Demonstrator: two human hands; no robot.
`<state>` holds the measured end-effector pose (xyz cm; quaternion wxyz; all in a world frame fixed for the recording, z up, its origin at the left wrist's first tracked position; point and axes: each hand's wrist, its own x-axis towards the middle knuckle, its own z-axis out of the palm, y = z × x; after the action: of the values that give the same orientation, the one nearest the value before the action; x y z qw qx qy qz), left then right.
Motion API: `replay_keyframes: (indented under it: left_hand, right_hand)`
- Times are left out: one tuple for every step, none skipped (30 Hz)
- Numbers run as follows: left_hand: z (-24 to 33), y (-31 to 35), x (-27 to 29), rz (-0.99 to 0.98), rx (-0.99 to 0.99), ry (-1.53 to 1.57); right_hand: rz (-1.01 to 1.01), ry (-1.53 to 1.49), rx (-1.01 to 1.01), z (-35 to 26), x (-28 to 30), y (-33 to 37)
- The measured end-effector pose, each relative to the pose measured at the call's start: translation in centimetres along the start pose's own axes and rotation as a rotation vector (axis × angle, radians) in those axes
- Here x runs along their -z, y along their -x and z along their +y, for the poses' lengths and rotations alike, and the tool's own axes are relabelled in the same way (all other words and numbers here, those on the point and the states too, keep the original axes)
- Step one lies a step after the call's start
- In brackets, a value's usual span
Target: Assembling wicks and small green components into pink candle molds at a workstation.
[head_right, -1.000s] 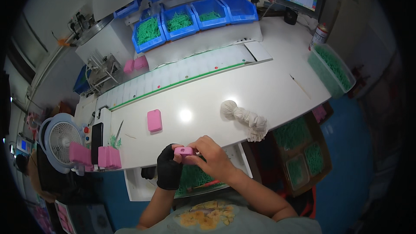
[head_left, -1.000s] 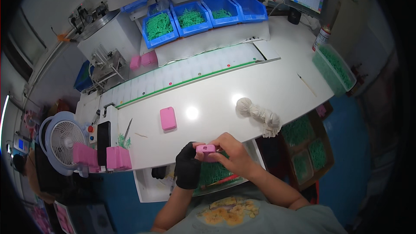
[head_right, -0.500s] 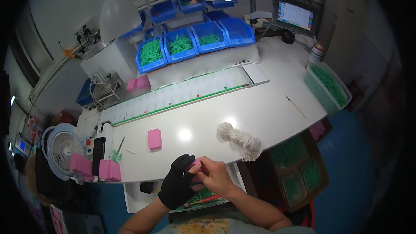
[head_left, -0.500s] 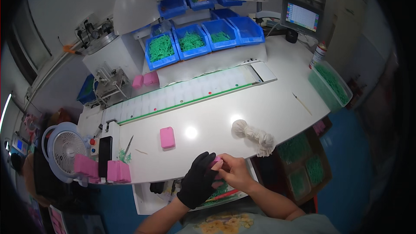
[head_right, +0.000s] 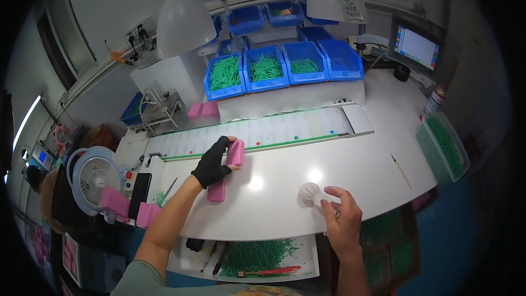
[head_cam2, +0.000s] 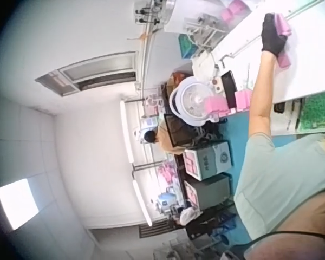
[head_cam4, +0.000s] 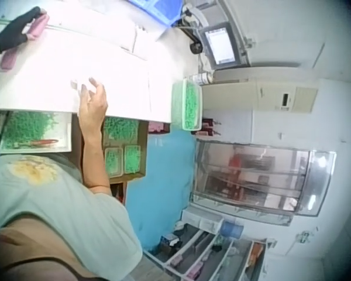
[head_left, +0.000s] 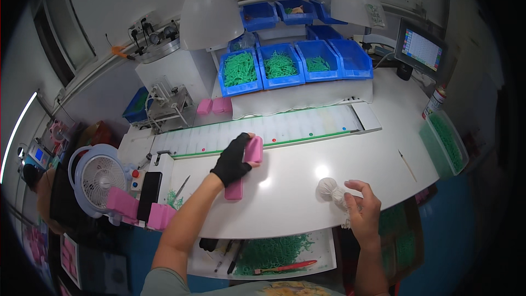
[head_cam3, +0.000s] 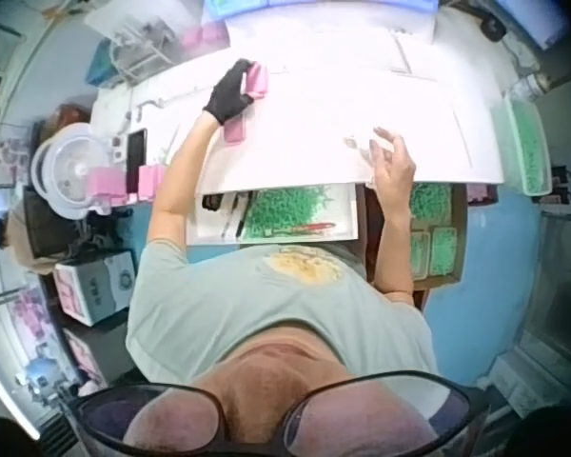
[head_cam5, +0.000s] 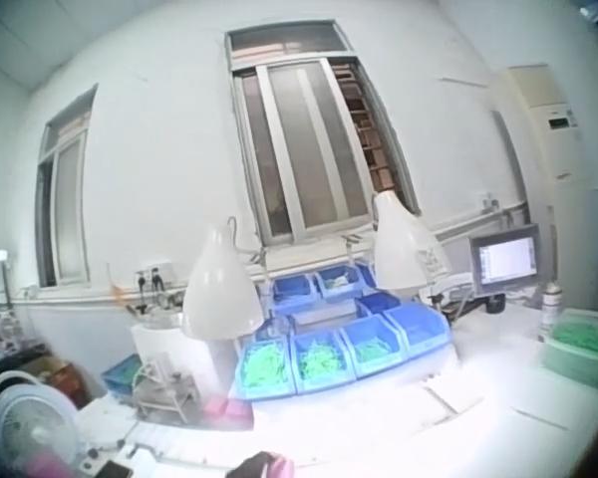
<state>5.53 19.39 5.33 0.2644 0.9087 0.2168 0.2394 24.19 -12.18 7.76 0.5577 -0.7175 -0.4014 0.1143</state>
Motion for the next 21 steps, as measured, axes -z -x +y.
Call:
replay_keyframes:
  left_hand:
    - [-2.2, -1.4, 1.1, -0.004, 0.062, -0.047]
    - [-3.9, -2.5, 2.3, -0.007, 0.127, -0.097]
    - [-5.6, -3.2, 3.1, -0.018, 0.204, -0.070]
    - [-6.4, -3.8, 3.7, -0.030, 0.282, -0.042]
    - [-7.1, -4.1, 4.1, -0.065, 0.269, -0.098]
    - [-8.0, -4.2, 4.2, -0.062, 0.275, -0.098]
    - [-9.0, -4.3, 4.1, -0.075, 0.290, -0.166]
    - [-10.0, -4.2, 4.3, -0.086, 0.307, -0.234]
    - [-10.3, -4.3, 4.4, -0.089, 0.311, -0.231]
    - [-10.5, -4.2, 4.6, -0.080, 0.298, -0.228]
    - [-10.8, -4.1, 4.8, -0.069, 0.286, -0.225]
    - [-11.0, -4.0, 5.0, -0.068, 0.291, -0.223]
    - [-11.1, -3.8, 5.3, -0.079, 0.298, -0.234]
    - [-11.2, -3.4, 5.6, -0.088, 0.306, -0.244]
    - [-11.8, -3.1, 5.6, -0.088, 0.308, -0.240]
    - [-12.5, -2.5, 5.9, -0.038, 0.278, -0.224]
    - [-13.2, -1.7, 6.2, 0.012, 0.248, -0.208]
    - [-13.1, -1.3, 6.1, 0.007, 0.250, -0.200]
    - [-12.2, -0.8, 6.2, 0.083, 0.165, -0.337]
    - [-11.3, -0.2, 6.2, 0.160, 0.079, -0.473]
    - [-8.8, 0.1, 6.2, 0.161, 0.152, -0.504]
  right_hand:
    - [0.027, 0.088, 0.019, 1.0, 0.9, -0.2]
    - [0.052, 0.172, 0.040, 1.8, 1.5, -0.3]
    - [0.046, 0.169, 0.043, 2.2, 1.9, -0.3]
    - [0.005, 0.283, 0.048, 2.5, 2.3, -0.3]
    - [-0.036, 0.396, 0.055, 2.5, 2.4, -0.3]
    - [-0.042, 0.395, 0.057, 2.4, 2.3, -0.3]
    - [-0.123, 0.412, 0.054, 2.2, 2.1, -0.1]
    - [-0.205, 0.428, 0.052, 1.9, 1.8, -0.2]
    - [-0.235, 0.486, 0.128, 1.6, 1.7, -0.1]
    - [-0.241, 0.487, 0.126, 2.0, 1.5, -0.1]
    - [-0.223, 0.528, 0.130, 2.8, 1.2, 0.0]
    - [-0.203, 0.569, 0.136, 3.4, 1.2, -0.2]
    - [-0.208, 0.569, 0.138, 3.6, 1.5, -0.4]
    - [-0.151, 0.576, 0.161, 3.9, 1.9, -0.9]
    - [-0.091, 0.584, 0.182, 4.1, 2.6, -1.4]
    - [-0.098, 0.582, 0.187, 4.5, 3.3, -2.0]
    - [-0.051, 0.589, 0.190, 4.9, 4.0, -2.9]
    - [-0.003, 0.604, 0.181, 5.4, 5.0, -3.5]
    - [-0.006, 0.615, 0.171, 6.1, 6.1, -4.0]
    - [-0.005, 0.653, 0.175, 7.0, 7.1, -4.6]
    - [-0.004, 0.690, 0.170, 8.0, 7.7, -4.7]
